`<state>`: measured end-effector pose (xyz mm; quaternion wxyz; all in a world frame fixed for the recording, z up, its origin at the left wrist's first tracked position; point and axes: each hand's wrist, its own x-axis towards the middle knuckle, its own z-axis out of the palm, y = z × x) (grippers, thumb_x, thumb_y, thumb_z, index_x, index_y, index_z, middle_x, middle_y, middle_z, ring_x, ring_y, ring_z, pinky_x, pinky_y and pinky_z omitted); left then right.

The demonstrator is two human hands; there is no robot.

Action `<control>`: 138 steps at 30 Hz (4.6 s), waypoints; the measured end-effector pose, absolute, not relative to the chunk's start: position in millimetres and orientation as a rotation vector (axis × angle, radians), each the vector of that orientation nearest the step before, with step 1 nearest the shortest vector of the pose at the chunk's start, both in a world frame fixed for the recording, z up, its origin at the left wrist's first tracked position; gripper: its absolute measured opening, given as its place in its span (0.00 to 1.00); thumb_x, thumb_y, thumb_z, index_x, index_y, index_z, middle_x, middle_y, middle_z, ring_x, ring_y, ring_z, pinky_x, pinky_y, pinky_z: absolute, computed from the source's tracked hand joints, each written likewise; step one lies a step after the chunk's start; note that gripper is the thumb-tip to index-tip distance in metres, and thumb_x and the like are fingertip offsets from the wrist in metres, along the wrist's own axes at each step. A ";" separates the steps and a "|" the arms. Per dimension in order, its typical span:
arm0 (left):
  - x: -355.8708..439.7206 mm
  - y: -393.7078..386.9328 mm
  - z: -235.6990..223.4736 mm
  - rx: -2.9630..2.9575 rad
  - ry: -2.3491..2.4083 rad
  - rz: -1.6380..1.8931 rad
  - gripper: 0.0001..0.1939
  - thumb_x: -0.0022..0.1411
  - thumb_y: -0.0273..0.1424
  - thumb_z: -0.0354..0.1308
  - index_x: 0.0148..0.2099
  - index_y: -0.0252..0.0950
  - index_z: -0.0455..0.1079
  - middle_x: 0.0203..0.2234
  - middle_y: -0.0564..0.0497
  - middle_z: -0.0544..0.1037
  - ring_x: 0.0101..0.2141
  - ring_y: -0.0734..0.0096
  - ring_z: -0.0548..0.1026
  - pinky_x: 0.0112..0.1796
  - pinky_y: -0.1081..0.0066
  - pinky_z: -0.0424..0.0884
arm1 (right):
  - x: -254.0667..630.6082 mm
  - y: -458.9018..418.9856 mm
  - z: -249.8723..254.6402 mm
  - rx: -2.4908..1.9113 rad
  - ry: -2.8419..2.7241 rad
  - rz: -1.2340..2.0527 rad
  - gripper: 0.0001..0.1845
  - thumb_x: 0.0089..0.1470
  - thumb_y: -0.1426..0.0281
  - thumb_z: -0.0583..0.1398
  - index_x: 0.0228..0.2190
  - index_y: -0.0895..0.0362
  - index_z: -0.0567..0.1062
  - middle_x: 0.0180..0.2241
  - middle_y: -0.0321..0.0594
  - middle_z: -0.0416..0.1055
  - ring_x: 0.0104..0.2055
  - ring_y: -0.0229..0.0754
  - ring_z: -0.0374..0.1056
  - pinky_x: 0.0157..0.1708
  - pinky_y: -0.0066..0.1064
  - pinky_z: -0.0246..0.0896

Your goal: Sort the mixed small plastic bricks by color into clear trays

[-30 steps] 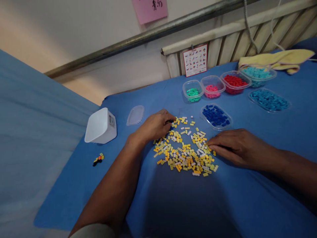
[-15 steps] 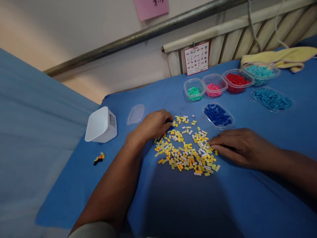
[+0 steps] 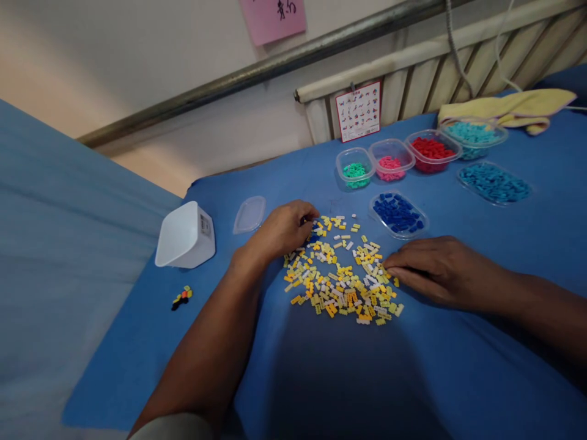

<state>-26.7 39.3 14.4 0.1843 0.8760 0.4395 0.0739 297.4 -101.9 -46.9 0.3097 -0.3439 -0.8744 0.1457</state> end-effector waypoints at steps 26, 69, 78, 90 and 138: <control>-14.9 32.5 18.1 2.311 1.311 0.251 0.13 0.74 0.37 0.56 0.48 0.37 0.79 0.33 0.51 0.83 0.31 0.67 0.75 0.33 0.66 0.65 | 299.3 -98.9 -47.7 -0.919 -2.347 0.410 0.12 0.78 0.66 0.59 0.49 0.53 0.84 0.42 0.42 0.87 0.41 0.46 0.84 0.43 0.36 0.78; -3.8 55.8 26.3 2.362 1.476 0.424 0.12 0.71 0.34 0.62 0.49 0.35 0.85 0.40 0.47 0.87 0.38 0.63 0.80 0.43 0.65 0.71 | 296.4 -95.8 -46.5 -0.891 -2.354 0.390 0.13 0.77 0.66 0.59 0.45 0.54 0.85 0.41 0.42 0.87 0.41 0.45 0.83 0.43 0.35 0.74; -42.5 41.8 22.1 2.287 1.435 0.136 0.12 0.70 0.30 0.61 0.49 0.37 0.86 0.40 0.49 0.88 0.38 0.65 0.83 0.41 0.66 0.72 | 299.1 -99.9 -48.6 -0.891 -2.349 0.362 0.14 0.78 0.67 0.59 0.49 0.54 0.85 0.41 0.42 0.87 0.40 0.45 0.84 0.43 0.34 0.76; -43.4 42.8 27.2 2.462 1.423 -0.156 0.12 0.69 0.29 0.61 0.50 0.37 0.83 0.41 0.47 0.87 0.37 0.62 0.80 0.38 0.64 0.68 | 301.4 -102.7 -48.2 -0.874 -2.360 0.354 0.12 0.78 0.68 0.58 0.50 0.54 0.83 0.42 0.42 0.87 0.41 0.45 0.85 0.42 0.35 0.77; -35.0 27.1 61.2 2.497 1.459 -0.191 0.11 0.70 0.34 0.64 0.50 0.40 0.85 0.43 0.49 0.88 0.37 0.63 0.80 0.39 0.66 0.67 | 354.4 -74.6 -54.3 -1.447 -2.175 0.091 0.18 0.74 0.59 0.61 0.51 0.51 0.89 0.47 0.41 0.90 0.45 0.53 0.87 0.44 0.41 0.81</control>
